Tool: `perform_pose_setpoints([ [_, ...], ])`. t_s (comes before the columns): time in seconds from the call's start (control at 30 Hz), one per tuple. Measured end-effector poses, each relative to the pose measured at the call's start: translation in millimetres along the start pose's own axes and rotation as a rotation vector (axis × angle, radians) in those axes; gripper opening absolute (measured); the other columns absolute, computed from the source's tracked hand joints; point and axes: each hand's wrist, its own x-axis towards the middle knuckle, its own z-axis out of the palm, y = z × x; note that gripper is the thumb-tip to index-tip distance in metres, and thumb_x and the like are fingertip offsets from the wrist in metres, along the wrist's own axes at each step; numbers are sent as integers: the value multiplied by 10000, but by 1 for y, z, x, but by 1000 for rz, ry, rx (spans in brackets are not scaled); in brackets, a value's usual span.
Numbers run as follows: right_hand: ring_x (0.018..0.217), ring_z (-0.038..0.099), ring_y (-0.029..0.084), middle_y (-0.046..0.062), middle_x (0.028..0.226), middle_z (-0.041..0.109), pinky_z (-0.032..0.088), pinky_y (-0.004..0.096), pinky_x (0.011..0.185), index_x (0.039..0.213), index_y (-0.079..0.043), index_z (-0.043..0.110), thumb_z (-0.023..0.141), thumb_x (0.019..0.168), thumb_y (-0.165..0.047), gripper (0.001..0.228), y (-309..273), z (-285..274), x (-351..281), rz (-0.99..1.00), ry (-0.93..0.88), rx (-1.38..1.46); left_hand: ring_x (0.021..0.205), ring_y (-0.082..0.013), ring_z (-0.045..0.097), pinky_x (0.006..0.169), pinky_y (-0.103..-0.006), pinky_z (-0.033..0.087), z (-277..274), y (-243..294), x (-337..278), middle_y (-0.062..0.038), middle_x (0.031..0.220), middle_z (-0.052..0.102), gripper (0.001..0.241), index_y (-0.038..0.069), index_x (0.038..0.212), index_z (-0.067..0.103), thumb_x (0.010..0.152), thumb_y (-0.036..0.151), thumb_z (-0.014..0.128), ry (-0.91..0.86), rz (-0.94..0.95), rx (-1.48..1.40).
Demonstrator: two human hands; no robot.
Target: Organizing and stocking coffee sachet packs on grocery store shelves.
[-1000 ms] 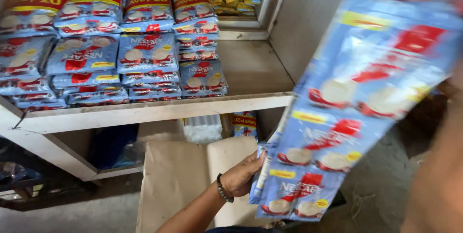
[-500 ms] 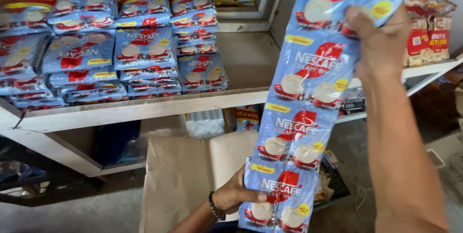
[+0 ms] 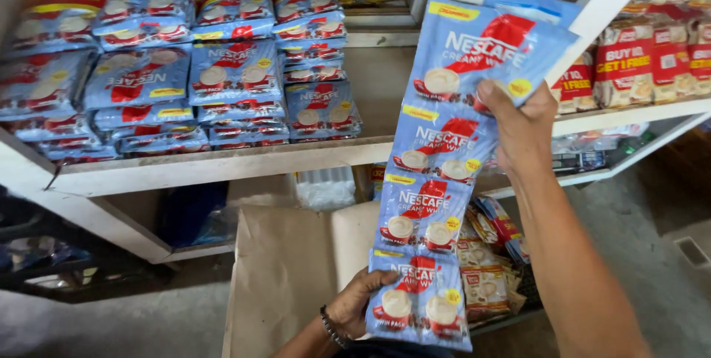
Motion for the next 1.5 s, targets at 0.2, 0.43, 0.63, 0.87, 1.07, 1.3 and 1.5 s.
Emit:
perform_pose_setpoints([
  [0.2, 806, 674, 117, 40, 993, 700, 593, 219, 788, 1155, -55, 613, 721, 928, 5, 258, -27, 2, -49, -19, -46, 126, 769, -283, 721, 655, -377, 640, -12, 8, 16, -232, 1088, 728, 443, -93, 1308, 572, 908, 85, 644, 151, 4, -101],
  [0.43, 860, 722, 188, 142, 945, 726, 640, 286, 815, 1058, 14, 710, 655, 916, 79, 166, -47, -37, -114, 151, -205, 375, 836, -309, 719, 731, -402, 637, -44, 19, 40, -266, 1126, 692, 572, -94, 1399, 491, 895, 165, 567, 133, 103, -120],
  [0.63, 969, 732, 373, 246, 1121, 735, 614, 556, 817, 1332, 24, 579, 778, 757, 143, 620, 53, -119, -227, 392, -164, 572, 1096, -305, 652, 981, -438, 525, 2, 50, 13, -203, 1312, 658, 652, 9, 1424, 557, 900, 395, 516, 75, 216, -156],
  [0.87, 761, 722, 394, 293, 898, 736, 585, 509, 675, 1017, 64, 654, 583, 1069, -131, 214, 0, -54, -201, -188, -864, 563, 1199, -343, 613, 1025, -475, 504, -7, 44, 9, -236, 1424, 598, 823, 19, 1465, 508, 858, 575, 535, 65, 364, -76],
  [1.07, 823, 633, 449, 277, 900, 620, 556, 565, 784, 901, 110, 564, 467, 1095, -60, 275, -7, -53, -191, -48, -1250, 418, 928, -280, 647, 826, -391, 558, -4, 40, 1, -219, 1165, 652, 674, 1, 1377, 486, 727, -2, 664, 177, 412, 117],
  [1.3, 714, 704, 314, 235, 906, 729, 581, 402, 622, 1240, 40, 582, 703, 806, 68, 451, 69, -52, -174, 632, -39, 190, 972, -235, 657, 844, -343, 547, -22, 32, -2, -161, 1209, 675, 732, 54, 1441, 490, 724, -30, 612, -37, 367, 309],
  [1.5, 690, 656, 229, 191, 906, 724, 542, 327, 650, 1107, 64, 644, 797, 766, 8, 378, 116, -19, -137, 818, -55, 113, 1026, -184, 631, 873, -301, 523, -33, 31, -8, -131, 1305, 660, 808, 80, 1530, 471, 739, -22, 602, -38, 348, 268],
])
